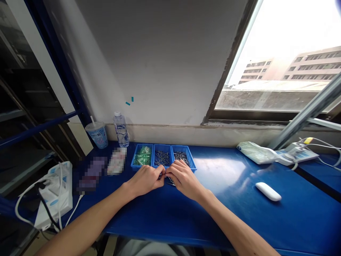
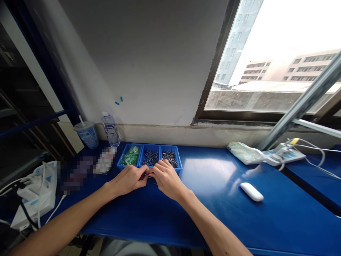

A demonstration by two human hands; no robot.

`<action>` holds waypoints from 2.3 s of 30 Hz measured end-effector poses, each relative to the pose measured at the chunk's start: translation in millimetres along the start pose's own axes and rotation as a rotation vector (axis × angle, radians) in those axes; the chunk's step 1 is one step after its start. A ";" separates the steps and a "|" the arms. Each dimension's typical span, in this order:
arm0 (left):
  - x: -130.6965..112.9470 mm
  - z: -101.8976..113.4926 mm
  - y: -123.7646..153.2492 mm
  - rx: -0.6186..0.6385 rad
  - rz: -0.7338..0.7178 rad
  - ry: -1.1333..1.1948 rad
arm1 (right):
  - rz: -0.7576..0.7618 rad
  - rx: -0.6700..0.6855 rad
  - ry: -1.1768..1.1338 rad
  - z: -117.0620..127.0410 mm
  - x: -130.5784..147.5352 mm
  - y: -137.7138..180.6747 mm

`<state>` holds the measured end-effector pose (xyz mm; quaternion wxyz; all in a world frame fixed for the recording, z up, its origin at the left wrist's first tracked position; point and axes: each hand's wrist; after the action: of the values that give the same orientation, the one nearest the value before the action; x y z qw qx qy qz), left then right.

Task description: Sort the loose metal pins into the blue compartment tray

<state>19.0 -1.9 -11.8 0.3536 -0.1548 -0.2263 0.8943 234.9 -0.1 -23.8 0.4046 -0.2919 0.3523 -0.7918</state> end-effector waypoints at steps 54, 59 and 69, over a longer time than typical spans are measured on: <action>3.9 3.1 0.4 -0.133 0.111 0.352 | -0.021 -0.067 0.028 -0.6 -0.1 0.4; 4.7 3.2 -0.7 -0.173 0.061 0.333 | -0.043 -0.038 0.030 2.0 2.2 -1.4; 5.0 3.8 -0.8 -0.231 -0.029 0.310 | -0.044 -0.012 0.041 2.6 -1.8 0.1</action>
<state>14.3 1.1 -8.7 0.3769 -0.3269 -0.2725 0.8227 237.8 0.6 -22.7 0.3780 -0.2856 0.3587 -0.8043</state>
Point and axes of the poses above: each hand's wrist, its own y-axis away from the middle knuckle, its own z-axis out of the back of the hand, x = y × z, and after that the axes turned 12 degrees about -x, right-handed
